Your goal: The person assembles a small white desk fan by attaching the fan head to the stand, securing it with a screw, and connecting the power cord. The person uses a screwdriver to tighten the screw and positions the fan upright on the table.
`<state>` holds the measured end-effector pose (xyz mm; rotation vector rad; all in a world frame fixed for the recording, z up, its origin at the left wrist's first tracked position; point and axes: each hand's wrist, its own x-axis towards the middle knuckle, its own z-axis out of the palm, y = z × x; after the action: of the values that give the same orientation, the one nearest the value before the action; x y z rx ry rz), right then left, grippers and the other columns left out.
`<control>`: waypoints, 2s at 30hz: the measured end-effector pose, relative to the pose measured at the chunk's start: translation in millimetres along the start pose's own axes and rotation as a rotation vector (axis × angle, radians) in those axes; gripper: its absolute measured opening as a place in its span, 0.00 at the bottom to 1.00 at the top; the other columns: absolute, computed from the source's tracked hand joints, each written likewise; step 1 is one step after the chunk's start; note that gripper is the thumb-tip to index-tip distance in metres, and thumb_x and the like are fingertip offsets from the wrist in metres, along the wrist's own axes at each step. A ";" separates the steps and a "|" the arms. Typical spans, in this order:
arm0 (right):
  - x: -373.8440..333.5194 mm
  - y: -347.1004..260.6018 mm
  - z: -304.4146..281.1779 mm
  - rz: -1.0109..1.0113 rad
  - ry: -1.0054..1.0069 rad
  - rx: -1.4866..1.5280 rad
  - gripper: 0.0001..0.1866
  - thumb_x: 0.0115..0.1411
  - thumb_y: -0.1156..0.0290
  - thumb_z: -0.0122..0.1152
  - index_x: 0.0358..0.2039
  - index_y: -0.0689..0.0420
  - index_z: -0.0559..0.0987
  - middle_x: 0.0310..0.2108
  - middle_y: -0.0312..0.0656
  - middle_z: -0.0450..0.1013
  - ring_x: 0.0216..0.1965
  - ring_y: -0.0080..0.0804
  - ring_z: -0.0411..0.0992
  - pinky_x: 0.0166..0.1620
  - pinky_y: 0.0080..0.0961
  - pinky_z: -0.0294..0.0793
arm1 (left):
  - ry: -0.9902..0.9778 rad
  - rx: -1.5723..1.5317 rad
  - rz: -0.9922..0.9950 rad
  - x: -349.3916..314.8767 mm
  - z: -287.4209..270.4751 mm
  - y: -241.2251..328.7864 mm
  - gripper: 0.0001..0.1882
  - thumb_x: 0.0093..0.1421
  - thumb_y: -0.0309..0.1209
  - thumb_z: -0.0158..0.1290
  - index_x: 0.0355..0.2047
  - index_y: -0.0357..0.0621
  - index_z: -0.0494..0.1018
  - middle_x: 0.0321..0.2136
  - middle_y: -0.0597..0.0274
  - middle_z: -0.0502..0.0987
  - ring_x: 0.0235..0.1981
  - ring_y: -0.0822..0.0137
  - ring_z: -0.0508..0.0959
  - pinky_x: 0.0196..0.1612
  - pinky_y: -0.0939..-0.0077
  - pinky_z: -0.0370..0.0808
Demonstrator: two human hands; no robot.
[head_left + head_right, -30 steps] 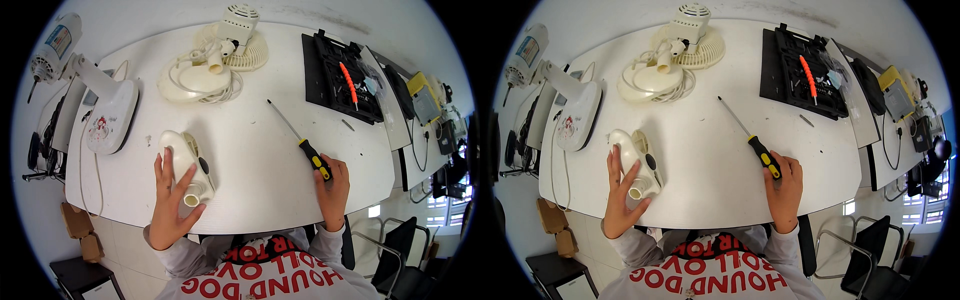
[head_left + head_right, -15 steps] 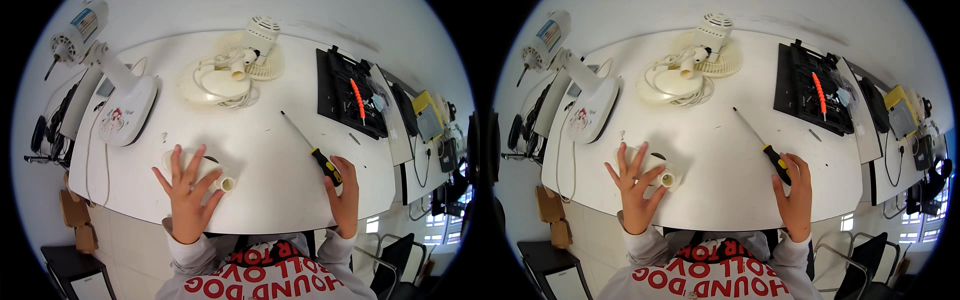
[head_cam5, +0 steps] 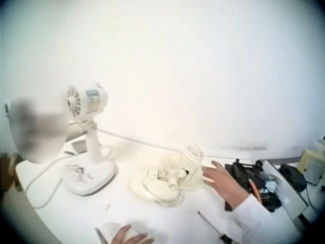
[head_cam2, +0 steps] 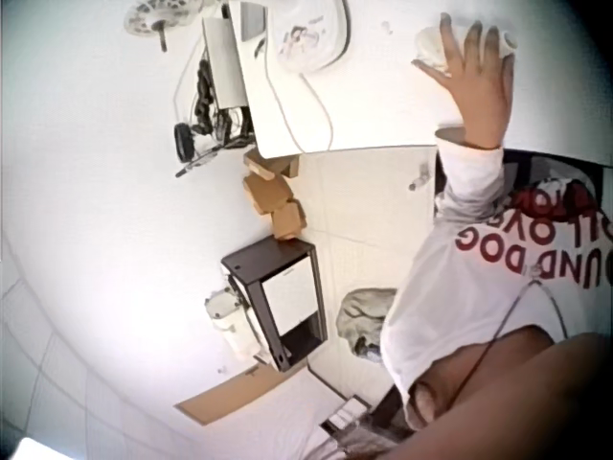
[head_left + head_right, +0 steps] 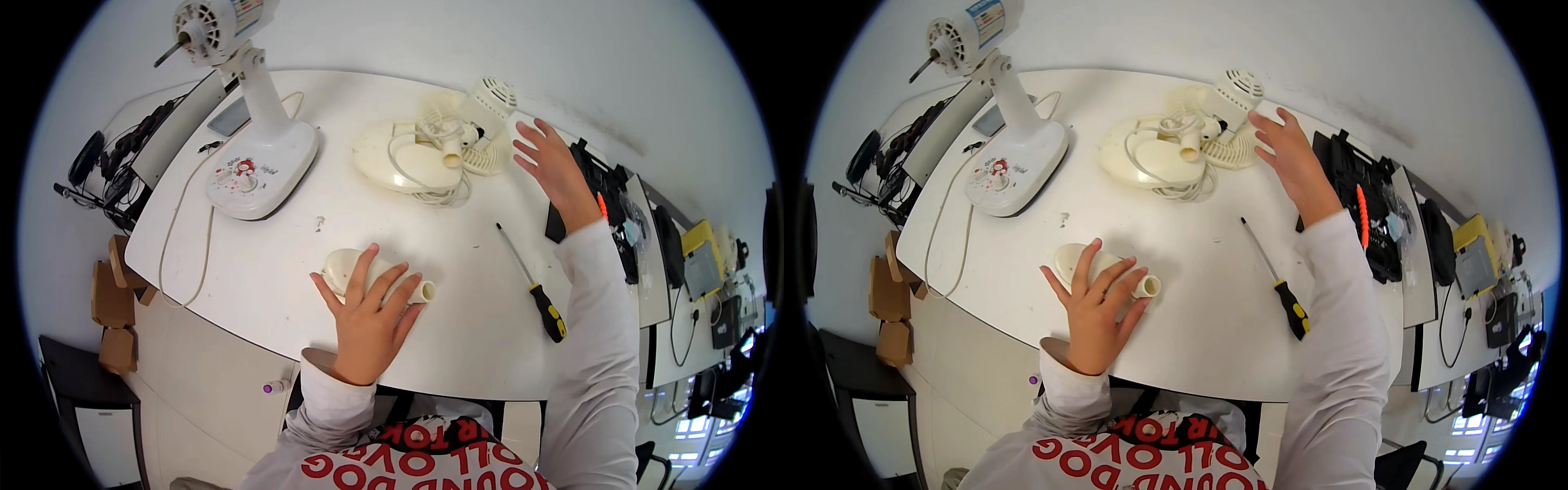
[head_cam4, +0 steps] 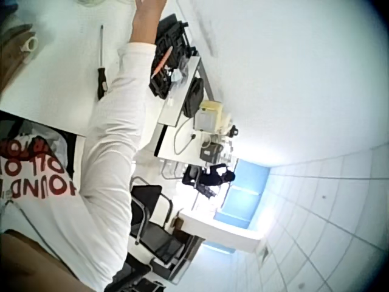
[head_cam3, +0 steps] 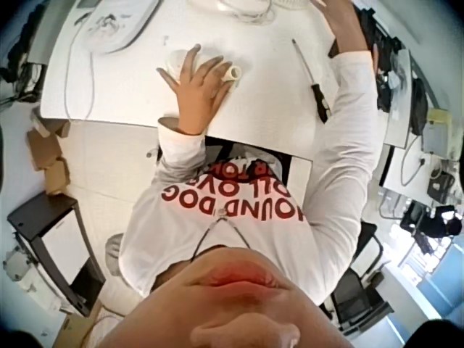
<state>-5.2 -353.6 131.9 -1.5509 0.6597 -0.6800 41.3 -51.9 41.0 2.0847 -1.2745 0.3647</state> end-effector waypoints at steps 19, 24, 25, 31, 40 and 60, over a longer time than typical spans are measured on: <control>126.9 15.1 -7.4 0.064 -0.056 -0.365 0.57 0.40 0.52 0.73 0.63 0.49 0.46 0.56 0.47 0.59 0.56 0.44 0.60 0.57 0.47 0.57 | 0.136 -0.023 -0.013 -5.8 15.1 -7.8 0.23 0.43 0.35 0.62 0.43 0.61 0.74 0.43 0.80 0.73 0.53 0.67 0.65 0.58 0.31 0.34; 130.4 24.6 3.1 0.011 -0.022 -0.282 0.53 0.41 0.53 0.73 0.61 0.53 0.50 0.54 0.47 0.62 0.53 0.39 0.63 0.55 0.42 0.62 | 0.130 -0.035 -0.014 -4.7 14.5 -8.7 0.22 0.43 0.36 0.62 0.43 0.61 0.74 0.43 0.80 0.73 0.53 0.67 0.65 0.57 0.30 0.35; 132.8 28.3 1.8 0.000 -0.016 -0.247 0.52 0.41 0.54 0.73 0.61 0.54 0.51 0.53 0.47 0.63 0.52 0.38 0.64 0.54 0.40 0.63 | 0.132 -0.034 -0.009 -4.7 15.4 -8.7 0.22 0.43 0.36 0.62 0.43 0.61 0.74 0.43 0.80 0.73 0.53 0.67 0.65 0.57 0.29 0.35; 130.3 50.0 21.8 -0.242 0.138 0.024 0.46 0.42 0.62 0.74 0.57 0.61 0.56 0.46 0.47 0.67 0.44 0.32 0.69 0.47 0.25 0.70 | 0.158 -0.015 -0.005 -5.8 15.4 -10.6 0.22 0.44 0.37 0.61 0.42 0.61 0.74 0.42 0.80 0.73 0.52 0.68 0.65 0.56 0.30 0.36; 93.0 0.4 15.7 -0.505 0.232 0.034 0.40 0.44 0.66 0.73 0.55 0.57 0.61 0.45 0.44 0.68 0.42 0.29 0.70 0.45 0.23 0.71 | 0.148 0.008 0.007 -4.3 15.0 -9.1 0.23 0.44 0.37 0.62 0.43 0.60 0.74 0.41 0.80 0.73 0.52 0.67 0.66 0.57 0.31 0.37; -50.9 -38.9 70.9 -0.849 0.235 -0.168 0.40 0.41 0.74 0.72 0.55 0.58 0.62 0.47 0.47 0.66 0.44 0.31 0.71 0.47 0.24 0.73 | 0.247 -0.023 -0.036 29.6 14.4 7.4 0.14 0.49 0.35 0.58 0.36 0.47 0.76 0.26 0.72 0.75 0.44 0.63 0.69 0.55 0.27 0.42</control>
<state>15.1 -265.7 163.5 -1.9216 0.1957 -1.4839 47.8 -84.0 49.2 1.9702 -1.0883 0.5694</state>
